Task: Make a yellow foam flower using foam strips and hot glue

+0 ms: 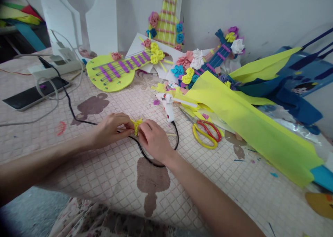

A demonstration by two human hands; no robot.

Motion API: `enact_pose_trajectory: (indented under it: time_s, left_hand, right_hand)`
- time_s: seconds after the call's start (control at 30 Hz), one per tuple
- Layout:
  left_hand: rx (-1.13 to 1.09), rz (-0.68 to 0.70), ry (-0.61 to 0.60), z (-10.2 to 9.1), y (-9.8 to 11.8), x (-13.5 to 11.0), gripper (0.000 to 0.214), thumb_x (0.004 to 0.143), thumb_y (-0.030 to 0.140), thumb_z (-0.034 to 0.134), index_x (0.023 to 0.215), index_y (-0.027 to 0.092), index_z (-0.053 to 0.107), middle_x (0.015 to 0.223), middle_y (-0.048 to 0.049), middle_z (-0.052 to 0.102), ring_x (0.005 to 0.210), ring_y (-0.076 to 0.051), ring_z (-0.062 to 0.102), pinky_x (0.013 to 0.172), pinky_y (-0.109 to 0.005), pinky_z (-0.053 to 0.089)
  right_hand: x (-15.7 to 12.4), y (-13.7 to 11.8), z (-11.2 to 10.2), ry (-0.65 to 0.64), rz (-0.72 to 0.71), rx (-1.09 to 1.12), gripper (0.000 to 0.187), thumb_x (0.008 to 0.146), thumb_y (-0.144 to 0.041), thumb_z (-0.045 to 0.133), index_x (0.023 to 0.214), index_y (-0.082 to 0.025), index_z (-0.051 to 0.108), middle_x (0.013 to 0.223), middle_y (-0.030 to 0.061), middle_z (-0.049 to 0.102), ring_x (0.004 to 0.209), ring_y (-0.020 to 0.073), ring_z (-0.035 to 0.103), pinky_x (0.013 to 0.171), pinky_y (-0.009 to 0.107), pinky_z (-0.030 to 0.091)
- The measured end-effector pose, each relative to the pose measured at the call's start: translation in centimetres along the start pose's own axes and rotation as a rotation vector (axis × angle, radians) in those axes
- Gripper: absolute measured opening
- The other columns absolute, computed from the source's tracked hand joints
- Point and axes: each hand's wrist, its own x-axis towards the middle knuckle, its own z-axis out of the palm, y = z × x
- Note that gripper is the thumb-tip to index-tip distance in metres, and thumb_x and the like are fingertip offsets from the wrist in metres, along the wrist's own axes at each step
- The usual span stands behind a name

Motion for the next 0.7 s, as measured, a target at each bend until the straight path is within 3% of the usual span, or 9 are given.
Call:
enact_pose_trajectory:
  time_s: [0.13,0.27,0.4,0.57,0.7]
  left_hand:
    - [-0.019,-0.004,-0.001,-0.01,-0.07,-0.02,0.011,0.082,0.020,0.055,0.075,0.015,0.062,0.069,-0.0002,0.060,0.068,-0.013,0.054,0.066,-0.025,0.040]
    - [-0.028,-0.021,0.010,-0.07,-0.07,-0.07,0.011,0.081,0.019,0.055,0.074,0.015,0.062,0.068,0.0001,0.060,0.066,-0.012,0.054,0.064,-0.024,0.041]
    - [-0.026,-0.038,0.016,-0.17,-0.04,-0.08,0.010,0.080,0.020,0.056,0.075,0.015,0.063,0.068,-0.0001,0.061,0.065,-0.011,0.054,0.061,-0.023,0.041]
    - [-0.029,-0.053,0.016,-0.19,0.10,-0.05,0.010,0.080,0.020,0.055,0.074,0.015,0.063,0.068,0.0000,0.060,0.063,-0.011,0.054,0.061,-0.022,0.041]
    - [-0.044,-0.068,0.000,-0.08,-0.03,-0.10,0.011,0.081,0.021,0.055,0.075,0.015,0.062,0.068,-0.0001,0.060,0.063,-0.011,0.055,0.060,-0.022,0.041]
  right_hand:
    - [-0.08,0.25,0.06,0.035,-0.074,-0.041,0.011,0.087,-0.018,0.049,0.098,-0.018,0.053,0.097,0.0075,0.055,0.094,0.0189,0.052,0.082,0.034,0.047]
    - [-0.06,0.30,0.02,0.033,-0.144,-0.134,0.015,0.091,-0.021,0.044,0.094,-0.021,0.059,0.096,0.0066,0.056,0.087,0.0174,0.052,0.076,0.032,0.048]
    - [-0.05,0.16,-0.03,0.027,-0.157,-0.180,0.018,0.091,-0.018,0.044,0.087,-0.020,0.061,0.092,0.0065,0.057,0.085,0.0173,0.052,0.073,0.031,0.048]
    - [-0.11,0.28,0.00,0.049,-0.156,-0.157,0.018,0.093,-0.020,0.043,0.098,-0.019,0.060,0.094,0.0070,0.058,0.088,0.0170,0.053,0.077,0.031,0.049]
    - [-0.12,0.24,-0.11,0.020,-0.176,-0.211,0.019,0.093,-0.020,0.044,0.090,-0.019,0.062,0.091,0.0064,0.059,0.086,0.0170,0.053,0.074,0.030,0.048]
